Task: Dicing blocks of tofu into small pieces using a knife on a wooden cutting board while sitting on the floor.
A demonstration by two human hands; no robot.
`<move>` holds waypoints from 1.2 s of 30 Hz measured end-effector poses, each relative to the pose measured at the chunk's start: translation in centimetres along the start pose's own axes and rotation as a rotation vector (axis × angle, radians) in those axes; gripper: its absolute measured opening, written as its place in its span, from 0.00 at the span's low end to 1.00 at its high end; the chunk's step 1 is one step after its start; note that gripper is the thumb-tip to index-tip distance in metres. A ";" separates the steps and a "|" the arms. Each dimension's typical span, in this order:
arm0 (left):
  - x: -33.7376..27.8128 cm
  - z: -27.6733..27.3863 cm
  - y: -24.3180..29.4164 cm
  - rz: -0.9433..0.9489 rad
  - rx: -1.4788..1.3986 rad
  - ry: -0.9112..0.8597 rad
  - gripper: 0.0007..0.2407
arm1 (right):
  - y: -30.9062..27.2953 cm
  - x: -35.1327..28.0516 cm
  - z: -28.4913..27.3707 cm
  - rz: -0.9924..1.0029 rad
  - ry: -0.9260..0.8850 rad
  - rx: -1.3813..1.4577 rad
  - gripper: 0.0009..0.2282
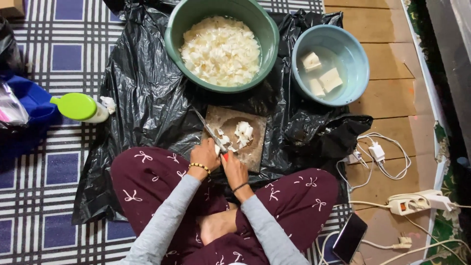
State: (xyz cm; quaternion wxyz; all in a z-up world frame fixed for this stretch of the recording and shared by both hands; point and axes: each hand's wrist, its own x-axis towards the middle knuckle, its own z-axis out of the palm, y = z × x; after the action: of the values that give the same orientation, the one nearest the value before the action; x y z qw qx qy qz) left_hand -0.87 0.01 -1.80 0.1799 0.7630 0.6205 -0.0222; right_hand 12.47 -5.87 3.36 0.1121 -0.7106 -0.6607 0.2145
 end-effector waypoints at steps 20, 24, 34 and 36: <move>1.6 0.2 -1.3 -0.004 -0.026 -0.114 0.23 | 0.5 1.5 0.5 0.033 -0.086 0.023 0.18; 2.6 1.6 -2.0 0.000 -0.054 -0.175 0.22 | 0.4 0.0 -0.6 0.015 -0.039 0.045 0.16; 0.4 -4.2 -0.8 0.037 -0.021 -0.214 0.24 | 1.2 1.2 0.4 0.028 -0.027 0.030 0.18; -0.1 -4.4 -0.7 0.038 -0.007 -0.192 0.27 | 0.8 0.3 -0.4 0.032 -0.033 0.027 0.18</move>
State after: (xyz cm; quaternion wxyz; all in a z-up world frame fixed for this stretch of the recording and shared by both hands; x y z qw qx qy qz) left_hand -2.34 1.36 2.14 0.2416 0.7684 0.5858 -0.0897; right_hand 13.34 -5.58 3.28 0.1073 -0.7157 -0.6482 0.2368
